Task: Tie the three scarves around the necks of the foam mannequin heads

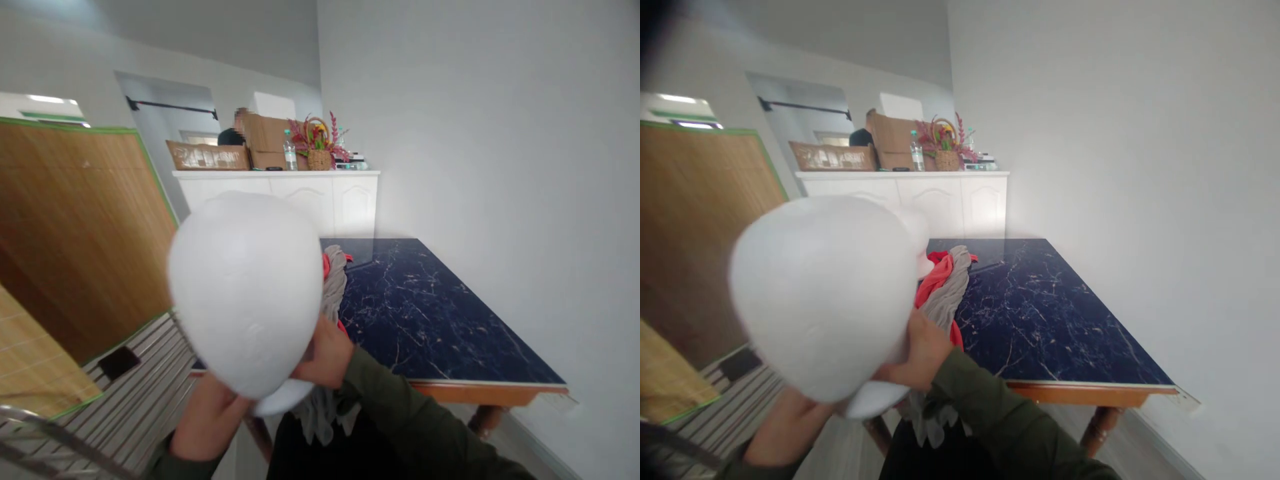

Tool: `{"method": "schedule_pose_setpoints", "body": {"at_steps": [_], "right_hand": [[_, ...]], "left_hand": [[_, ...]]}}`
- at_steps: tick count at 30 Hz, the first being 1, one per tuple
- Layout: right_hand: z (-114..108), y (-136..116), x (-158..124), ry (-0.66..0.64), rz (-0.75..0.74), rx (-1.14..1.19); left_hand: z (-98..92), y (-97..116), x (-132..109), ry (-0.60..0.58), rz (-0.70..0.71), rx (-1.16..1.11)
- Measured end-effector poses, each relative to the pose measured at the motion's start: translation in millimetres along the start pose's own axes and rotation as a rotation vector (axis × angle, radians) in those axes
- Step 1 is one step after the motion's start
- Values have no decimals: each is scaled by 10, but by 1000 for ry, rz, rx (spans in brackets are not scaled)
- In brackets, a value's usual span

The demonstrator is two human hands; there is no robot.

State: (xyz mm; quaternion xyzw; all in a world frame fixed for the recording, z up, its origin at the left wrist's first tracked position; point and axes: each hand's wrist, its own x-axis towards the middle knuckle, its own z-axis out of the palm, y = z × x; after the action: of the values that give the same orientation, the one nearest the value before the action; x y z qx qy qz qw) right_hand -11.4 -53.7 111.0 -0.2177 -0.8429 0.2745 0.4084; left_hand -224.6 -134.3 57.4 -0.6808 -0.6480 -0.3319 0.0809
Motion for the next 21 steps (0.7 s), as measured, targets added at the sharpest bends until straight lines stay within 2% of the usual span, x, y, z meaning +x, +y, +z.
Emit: {"method": "schedule_pose_setpoints", "body": {"at_steps": [3, 6, 8, 10, 13, 15, 17, 21], "right_hand": [[-504, 327, -219, 108, 55, -130], [-962, 857, -385, 201, 216, -214], [-1206, 1240, -450, 281, 306, -238], [-1387, 1587, -473, 348, 346, -253], [-1531, 1979, -456, 422, 390, -277], [-1554, 2159, -447, 450, 393, -286], [-1541, 2293, -459, 460, 376, -283], [-1502, 2454, -526, 435, 421, -298]], "left_hand": [[320, 671, 441, -128, 114, -289], [890, 1196, 986, -191, 257, -486], [1349, 1400, 1310, -234, 235, -549], [1782, 1507, 1570, -321, 224, -618], [2234, 1558, 1826, -380, 211, -664], [2375, 1559, 1908, -380, 214, -643], [2419, 1555, 1929, -388, 220, -610], [2330, 1531, 1867, -440, 219, -503]]}}
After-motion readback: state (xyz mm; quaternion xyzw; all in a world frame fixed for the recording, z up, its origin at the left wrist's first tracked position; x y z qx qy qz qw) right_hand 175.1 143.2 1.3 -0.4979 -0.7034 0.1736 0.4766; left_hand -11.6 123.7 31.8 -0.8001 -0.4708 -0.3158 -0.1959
